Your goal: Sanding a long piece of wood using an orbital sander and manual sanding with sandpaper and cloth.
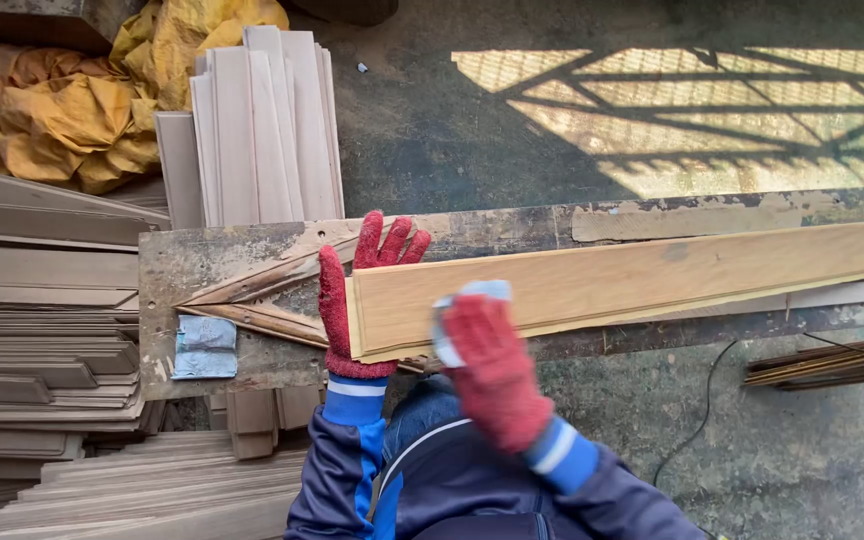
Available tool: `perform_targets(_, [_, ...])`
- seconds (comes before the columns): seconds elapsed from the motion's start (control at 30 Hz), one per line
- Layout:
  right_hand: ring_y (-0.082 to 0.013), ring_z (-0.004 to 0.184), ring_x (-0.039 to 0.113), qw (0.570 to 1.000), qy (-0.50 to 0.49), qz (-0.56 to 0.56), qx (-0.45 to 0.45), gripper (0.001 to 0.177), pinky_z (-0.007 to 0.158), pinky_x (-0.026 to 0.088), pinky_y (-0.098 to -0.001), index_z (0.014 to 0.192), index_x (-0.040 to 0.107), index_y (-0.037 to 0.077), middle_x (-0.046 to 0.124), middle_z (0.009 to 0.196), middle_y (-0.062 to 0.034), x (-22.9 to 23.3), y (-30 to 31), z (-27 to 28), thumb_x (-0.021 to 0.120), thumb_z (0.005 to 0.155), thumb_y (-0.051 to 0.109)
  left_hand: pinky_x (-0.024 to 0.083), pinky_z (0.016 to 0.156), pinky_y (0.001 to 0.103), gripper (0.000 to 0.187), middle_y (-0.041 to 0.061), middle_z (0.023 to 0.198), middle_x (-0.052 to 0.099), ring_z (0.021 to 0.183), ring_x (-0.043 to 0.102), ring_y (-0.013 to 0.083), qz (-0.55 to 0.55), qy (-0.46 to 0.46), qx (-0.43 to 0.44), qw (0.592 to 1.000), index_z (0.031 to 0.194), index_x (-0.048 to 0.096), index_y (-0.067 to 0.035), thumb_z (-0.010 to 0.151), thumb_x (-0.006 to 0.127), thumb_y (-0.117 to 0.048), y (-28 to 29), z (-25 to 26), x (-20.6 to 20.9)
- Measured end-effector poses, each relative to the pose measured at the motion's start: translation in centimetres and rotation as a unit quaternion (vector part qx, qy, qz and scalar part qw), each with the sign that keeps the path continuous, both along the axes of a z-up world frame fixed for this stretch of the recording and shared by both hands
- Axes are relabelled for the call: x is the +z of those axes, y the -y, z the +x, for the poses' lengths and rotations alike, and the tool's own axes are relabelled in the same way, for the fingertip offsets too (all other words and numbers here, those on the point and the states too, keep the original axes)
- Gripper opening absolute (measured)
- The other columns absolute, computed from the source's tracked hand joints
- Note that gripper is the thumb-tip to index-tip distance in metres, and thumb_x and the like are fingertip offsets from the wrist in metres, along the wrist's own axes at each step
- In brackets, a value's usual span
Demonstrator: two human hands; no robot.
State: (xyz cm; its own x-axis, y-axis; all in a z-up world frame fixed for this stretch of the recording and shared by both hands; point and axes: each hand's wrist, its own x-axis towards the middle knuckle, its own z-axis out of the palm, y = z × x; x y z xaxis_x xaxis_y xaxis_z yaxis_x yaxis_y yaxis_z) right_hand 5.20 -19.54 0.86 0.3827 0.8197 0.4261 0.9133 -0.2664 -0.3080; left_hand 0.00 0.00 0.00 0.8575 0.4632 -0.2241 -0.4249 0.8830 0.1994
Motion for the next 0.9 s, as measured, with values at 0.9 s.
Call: perform_targets(0.9, [-0.0402,0.129,0.058,0.993,-0.085,0.04,-0.072,0.044,0.12,0.037,-0.0565,0.133,0.064,0.009,0.065,0.136,-0.0174,1.4,3.2,1.9,0.058,0.1,0.038,0.037,0.118,0.068,0.073,0.018,0.148,0.059,0.141,0.053,0.0389,-0.019,-0.06,0.015,0.998,0.141,0.062,-0.018,0.093,0.048,-0.07,0.8,-1.2,0.9])
